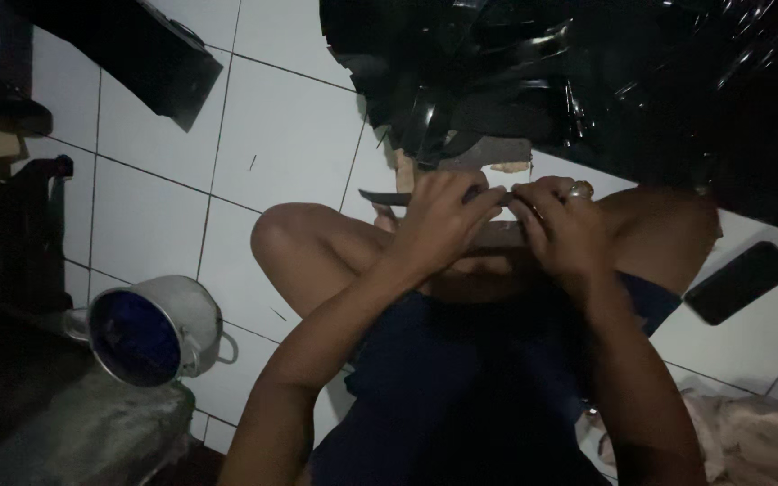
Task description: The person sits on a tiled floor and uses a knife to cut a black flexible sheet into thin strips. The person holds the sheet against a small wooden block and repeatedly slices off narrow pieces, which accumulate on the floor.
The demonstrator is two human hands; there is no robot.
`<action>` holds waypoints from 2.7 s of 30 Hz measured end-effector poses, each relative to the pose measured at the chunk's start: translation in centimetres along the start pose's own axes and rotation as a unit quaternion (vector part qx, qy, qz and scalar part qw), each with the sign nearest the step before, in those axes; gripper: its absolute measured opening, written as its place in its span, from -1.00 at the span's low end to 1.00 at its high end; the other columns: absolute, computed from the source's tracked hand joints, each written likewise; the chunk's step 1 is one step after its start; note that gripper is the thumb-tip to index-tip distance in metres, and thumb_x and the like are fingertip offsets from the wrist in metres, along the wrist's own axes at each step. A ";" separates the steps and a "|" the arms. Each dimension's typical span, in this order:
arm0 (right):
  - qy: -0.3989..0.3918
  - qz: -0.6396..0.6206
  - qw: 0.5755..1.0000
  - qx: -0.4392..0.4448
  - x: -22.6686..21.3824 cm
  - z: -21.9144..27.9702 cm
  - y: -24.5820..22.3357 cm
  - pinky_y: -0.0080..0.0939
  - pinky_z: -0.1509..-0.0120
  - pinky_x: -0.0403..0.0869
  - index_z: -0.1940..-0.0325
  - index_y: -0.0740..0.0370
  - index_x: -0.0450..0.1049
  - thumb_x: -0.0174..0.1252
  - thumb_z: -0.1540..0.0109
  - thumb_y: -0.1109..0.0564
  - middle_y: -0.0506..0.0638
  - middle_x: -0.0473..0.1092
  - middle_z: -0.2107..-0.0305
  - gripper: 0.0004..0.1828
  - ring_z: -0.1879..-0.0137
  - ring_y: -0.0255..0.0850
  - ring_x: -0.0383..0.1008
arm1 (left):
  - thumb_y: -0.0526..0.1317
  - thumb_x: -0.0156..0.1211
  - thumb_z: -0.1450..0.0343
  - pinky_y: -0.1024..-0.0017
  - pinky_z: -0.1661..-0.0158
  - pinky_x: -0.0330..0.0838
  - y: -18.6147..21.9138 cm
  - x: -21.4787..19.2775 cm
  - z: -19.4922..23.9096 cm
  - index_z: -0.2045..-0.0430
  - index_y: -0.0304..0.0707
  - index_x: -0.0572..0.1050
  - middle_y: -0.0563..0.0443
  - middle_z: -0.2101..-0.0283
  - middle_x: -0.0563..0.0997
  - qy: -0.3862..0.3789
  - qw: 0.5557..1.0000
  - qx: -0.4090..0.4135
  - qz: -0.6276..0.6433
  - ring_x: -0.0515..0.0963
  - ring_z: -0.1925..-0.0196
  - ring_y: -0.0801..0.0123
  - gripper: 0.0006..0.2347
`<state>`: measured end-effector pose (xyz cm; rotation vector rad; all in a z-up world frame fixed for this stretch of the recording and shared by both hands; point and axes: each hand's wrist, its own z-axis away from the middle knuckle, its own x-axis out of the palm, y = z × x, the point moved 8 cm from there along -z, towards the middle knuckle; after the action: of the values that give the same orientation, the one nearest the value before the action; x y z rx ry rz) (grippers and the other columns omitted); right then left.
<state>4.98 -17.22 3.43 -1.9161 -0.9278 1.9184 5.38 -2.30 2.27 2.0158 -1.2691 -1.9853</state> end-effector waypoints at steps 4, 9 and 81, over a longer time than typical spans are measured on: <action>0.008 -0.032 0.999 -0.027 -0.6 -0.1 0.0 -0.14 0.06 0.52 -0.11 0.11 0.61 0.31 -0.32 0.18 0.06 0.56 0.13 -0.74 0.10 -0.11 0.52 | -0.16 0.28 -0.46 0.21 -0.04 0.27 -0.6 -0.1 -0.1 0.01 -0.10 0.61 0.01 0.07 0.52 0.005 0.999 -0.015 0.042 0.45 0.00 0.21 -0.77; -0.033 -0.015 0.999 -0.003 -0.2 -0.1 1.0 -0.18 0.13 0.50 -0.08 0.08 0.64 0.33 -0.28 0.17 0.01 0.57 0.18 -0.72 0.16 -0.15 0.51 | -0.17 0.27 -0.46 0.27 -0.01 0.22 -1.1 0.3 -0.7 0.03 -0.08 0.63 0.05 0.08 0.52 -0.023 0.995 -0.056 0.081 0.43 0.01 0.26 -0.78; 0.006 -0.227 0.912 0.341 10.9 -0.9 15.3 -0.16 0.18 0.43 0.14 0.32 0.43 0.00 -0.47 0.02 0.05 0.44 0.37 -0.71 0.26 -0.23 0.44 | -0.40 0.24 -0.40 0.33 0.12 0.34 0.0 0.1 -2.1 0.05 -0.17 0.60 0.09 0.15 0.53 -0.025 0.996 0.011 0.084 0.52 0.10 0.36 -0.75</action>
<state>8.66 -21.97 -14.39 -1.1795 -0.5210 1.6387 7.17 -3.47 2.55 1.8105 -1.4264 -1.9648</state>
